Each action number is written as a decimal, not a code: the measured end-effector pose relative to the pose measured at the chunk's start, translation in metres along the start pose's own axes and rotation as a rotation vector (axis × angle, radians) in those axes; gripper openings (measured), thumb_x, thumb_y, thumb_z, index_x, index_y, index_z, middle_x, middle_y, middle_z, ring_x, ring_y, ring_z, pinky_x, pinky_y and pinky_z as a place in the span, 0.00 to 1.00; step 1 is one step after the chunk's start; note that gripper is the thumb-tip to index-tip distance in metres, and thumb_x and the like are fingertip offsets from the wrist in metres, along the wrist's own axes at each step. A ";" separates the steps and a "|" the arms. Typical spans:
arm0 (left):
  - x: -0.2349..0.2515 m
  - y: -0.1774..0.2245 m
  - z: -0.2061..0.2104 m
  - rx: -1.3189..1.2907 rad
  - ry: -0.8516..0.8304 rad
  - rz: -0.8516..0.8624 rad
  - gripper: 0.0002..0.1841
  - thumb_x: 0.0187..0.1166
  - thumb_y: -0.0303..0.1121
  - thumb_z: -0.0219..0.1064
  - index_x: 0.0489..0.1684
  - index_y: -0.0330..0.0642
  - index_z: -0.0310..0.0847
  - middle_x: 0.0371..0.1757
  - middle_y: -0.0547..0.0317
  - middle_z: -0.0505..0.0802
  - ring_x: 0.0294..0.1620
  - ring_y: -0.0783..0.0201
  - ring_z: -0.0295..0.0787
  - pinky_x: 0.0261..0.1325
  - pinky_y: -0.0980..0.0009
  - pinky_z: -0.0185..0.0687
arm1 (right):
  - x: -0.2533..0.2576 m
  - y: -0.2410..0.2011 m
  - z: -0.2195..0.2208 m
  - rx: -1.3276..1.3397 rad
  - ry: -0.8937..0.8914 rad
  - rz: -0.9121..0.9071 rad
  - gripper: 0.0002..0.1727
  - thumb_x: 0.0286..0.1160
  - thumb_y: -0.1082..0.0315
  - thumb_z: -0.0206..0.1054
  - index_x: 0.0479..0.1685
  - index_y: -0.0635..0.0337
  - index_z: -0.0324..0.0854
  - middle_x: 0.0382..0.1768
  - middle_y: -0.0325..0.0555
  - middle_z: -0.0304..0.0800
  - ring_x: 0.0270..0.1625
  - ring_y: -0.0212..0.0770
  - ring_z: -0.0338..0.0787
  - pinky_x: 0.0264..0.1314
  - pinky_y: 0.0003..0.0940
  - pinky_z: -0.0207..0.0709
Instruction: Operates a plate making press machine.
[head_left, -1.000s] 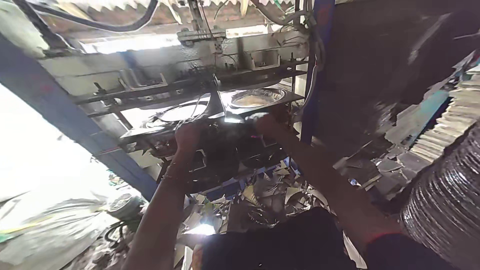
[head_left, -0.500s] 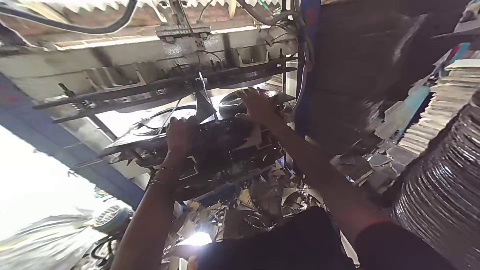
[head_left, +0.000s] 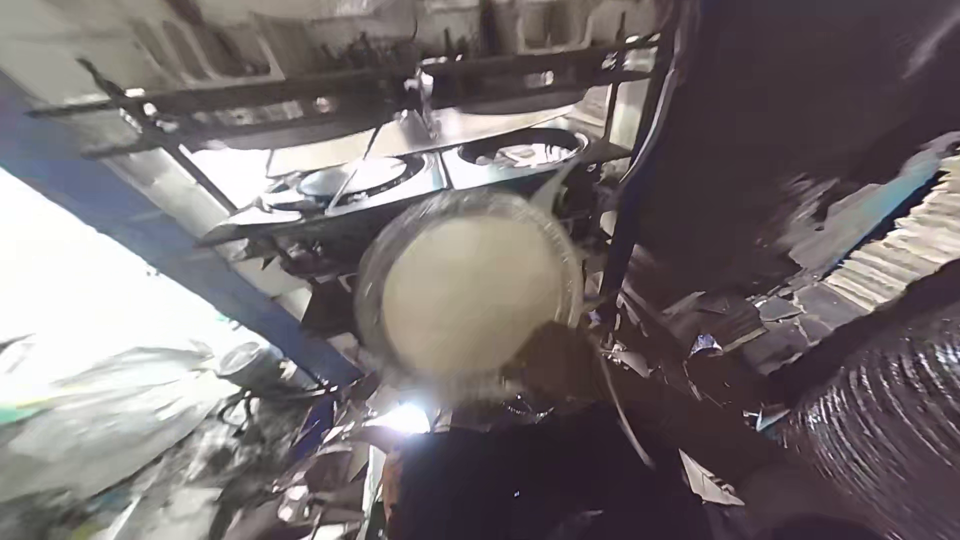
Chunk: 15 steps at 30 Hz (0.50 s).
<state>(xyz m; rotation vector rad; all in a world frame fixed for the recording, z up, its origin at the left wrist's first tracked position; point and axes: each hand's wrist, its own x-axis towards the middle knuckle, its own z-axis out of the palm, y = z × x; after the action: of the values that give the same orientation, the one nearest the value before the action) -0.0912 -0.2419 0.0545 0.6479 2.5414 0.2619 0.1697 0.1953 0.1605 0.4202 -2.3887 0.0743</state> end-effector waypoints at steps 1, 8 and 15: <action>-0.015 0.016 0.012 -0.208 0.019 0.028 0.22 0.82 0.33 0.68 0.66 0.23 0.81 0.65 0.28 0.88 0.72 0.36 0.82 0.79 0.38 0.67 | -0.014 -0.016 0.027 0.052 0.085 -0.124 0.09 0.75 0.65 0.68 0.41 0.45 0.95 0.32 0.46 0.94 0.37 0.49 0.92 0.44 0.47 0.83; -0.069 0.119 0.075 -1.650 0.624 -0.031 0.17 0.88 0.28 0.50 0.72 0.37 0.66 0.47 0.62 0.91 0.45 0.72 0.92 0.49 0.70 0.91 | -0.044 -0.075 0.146 0.373 -0.097 -0.124 0.12 0.85 0.64 0.62 0.48 0.46 0.94 0.49 0.48 0.97 0.58 0.52 0.93 0.71 0.50 0.79; -0.079 0.080 0.075 -1.570 0.998 -0.111 0.17 0.89 0.28 0.53 0.73 0.33 0.67 0.53 0.58 0.89 0.49 0.72 0.89 0.55 0.70 0.88 | -0.076 0.002 0.189 0.139 -0.599 0.722 0.27 0.83 0.57 0.61 0.81 0.54 0.75 0.75 0.66 0.79 0.77 0.71 0.78 0.76 0.74 0.67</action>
<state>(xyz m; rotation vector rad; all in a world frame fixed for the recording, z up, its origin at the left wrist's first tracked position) 0.0384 -0.2070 0.0475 -0.3764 2.0313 2.5921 0.1028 0.1866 -0.0313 -0.4476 -3.0187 0.5015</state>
